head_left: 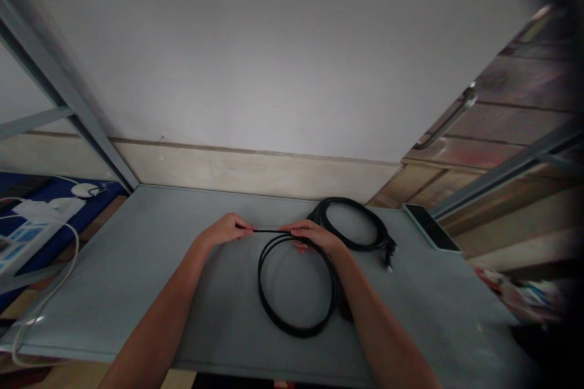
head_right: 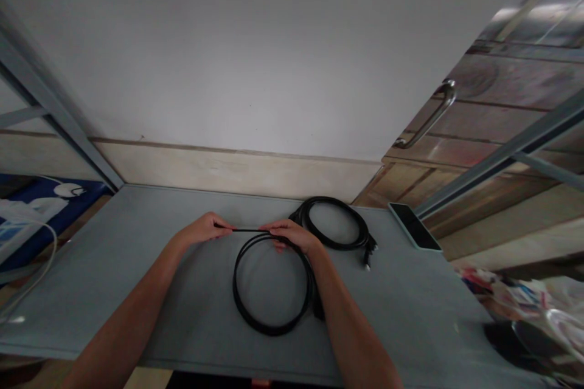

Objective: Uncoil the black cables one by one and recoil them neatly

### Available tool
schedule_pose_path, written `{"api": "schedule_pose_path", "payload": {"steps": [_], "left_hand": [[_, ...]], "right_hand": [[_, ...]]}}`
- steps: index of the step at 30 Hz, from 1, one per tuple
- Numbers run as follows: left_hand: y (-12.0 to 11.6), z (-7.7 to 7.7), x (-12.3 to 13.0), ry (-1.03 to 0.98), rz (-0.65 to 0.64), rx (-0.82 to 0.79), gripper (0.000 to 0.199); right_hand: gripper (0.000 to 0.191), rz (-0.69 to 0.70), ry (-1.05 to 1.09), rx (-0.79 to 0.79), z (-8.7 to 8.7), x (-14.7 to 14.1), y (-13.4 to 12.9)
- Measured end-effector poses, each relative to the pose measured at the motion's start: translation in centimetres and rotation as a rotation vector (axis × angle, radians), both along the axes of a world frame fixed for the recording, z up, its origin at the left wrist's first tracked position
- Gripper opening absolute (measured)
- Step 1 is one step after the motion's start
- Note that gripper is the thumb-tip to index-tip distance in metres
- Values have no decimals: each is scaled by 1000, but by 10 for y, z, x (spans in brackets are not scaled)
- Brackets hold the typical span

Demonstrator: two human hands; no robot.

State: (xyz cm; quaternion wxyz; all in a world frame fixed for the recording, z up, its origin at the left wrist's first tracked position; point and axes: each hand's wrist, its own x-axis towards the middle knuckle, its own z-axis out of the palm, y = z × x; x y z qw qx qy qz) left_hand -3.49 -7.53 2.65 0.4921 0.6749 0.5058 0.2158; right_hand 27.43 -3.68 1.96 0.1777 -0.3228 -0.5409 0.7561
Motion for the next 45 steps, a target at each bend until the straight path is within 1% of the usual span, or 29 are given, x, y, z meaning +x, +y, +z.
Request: {"api": "schedule_pose_path", "payload": {"steps": [4,7,9,13,15,16,19,21,24,27,29,33,39,45], "left_hand": [[3,-7,8,-125,210,110,39],[6,-9,10,-283,315,96,35],[7,-9,9,-463,388,37,31],[9,-9,9,-870,537,-111,31],[9,-10,12,-974,557,-138,32],[8,-10,13,-1005,546,-133,33],[6,-10,20,-1092,468,-122,33],[5,-9,25,-1125,434,-157,35],[4,-8,31,-1126,455,-223,40],[7,-6,33,-1176,499,-220,41],[10,-5,29,-1238,546,-186,42],[16,-5,11,-1295,684,-123,40],[20,-3,-23,-1276,962,-5,43],[23,1,-47,-1273,1201,32,44]], "right_hand": [[45,-167,-29,9,-1,-2,3],[41,-275,-44,73,1,-2,5],[42,-284,-42,87,2,-1,5],[48,-221,-16,67,3,0,3],[50,-212,-9,76,3,0,2],[51,-205,-7,78,3,-1,1],[52,-159,-17,66,3,-3,-3],[50,-113,-37,48,4,-4,-5],[47,-63,-99,28,5,-6,-6],[46,-95,-137,36,3,-5,-2],[48,-130,-107,29,3,-2,2],[50,-199,-60,31,4,7,9],[46,-283,-90,58,10,18,10],[47,-404,-24,34,12,39,15]]}}
